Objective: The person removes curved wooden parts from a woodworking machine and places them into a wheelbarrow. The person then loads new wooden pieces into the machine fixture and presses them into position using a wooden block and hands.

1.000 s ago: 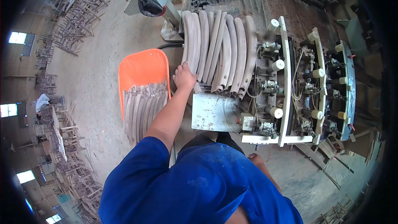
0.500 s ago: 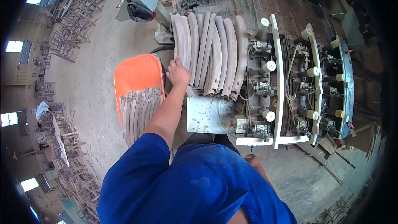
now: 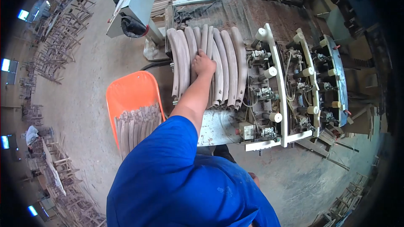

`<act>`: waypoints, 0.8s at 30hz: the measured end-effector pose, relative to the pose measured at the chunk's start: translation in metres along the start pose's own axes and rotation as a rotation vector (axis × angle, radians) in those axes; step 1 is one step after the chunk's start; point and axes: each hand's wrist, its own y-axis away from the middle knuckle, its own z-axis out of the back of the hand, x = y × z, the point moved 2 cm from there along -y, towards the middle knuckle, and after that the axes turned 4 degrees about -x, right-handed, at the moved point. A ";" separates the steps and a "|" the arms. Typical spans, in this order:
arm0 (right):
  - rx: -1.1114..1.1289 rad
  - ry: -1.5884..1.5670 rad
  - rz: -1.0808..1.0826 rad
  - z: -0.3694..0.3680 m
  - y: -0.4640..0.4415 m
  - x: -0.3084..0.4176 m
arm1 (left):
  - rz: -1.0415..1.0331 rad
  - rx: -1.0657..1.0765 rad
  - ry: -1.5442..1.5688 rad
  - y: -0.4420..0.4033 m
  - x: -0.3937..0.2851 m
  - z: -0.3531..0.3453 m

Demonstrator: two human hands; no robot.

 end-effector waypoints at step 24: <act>-0.290 -0.203 0.791 0.042 0.097 0.430 | -0.503 0.612 1.142 0.267 -0.075 0.173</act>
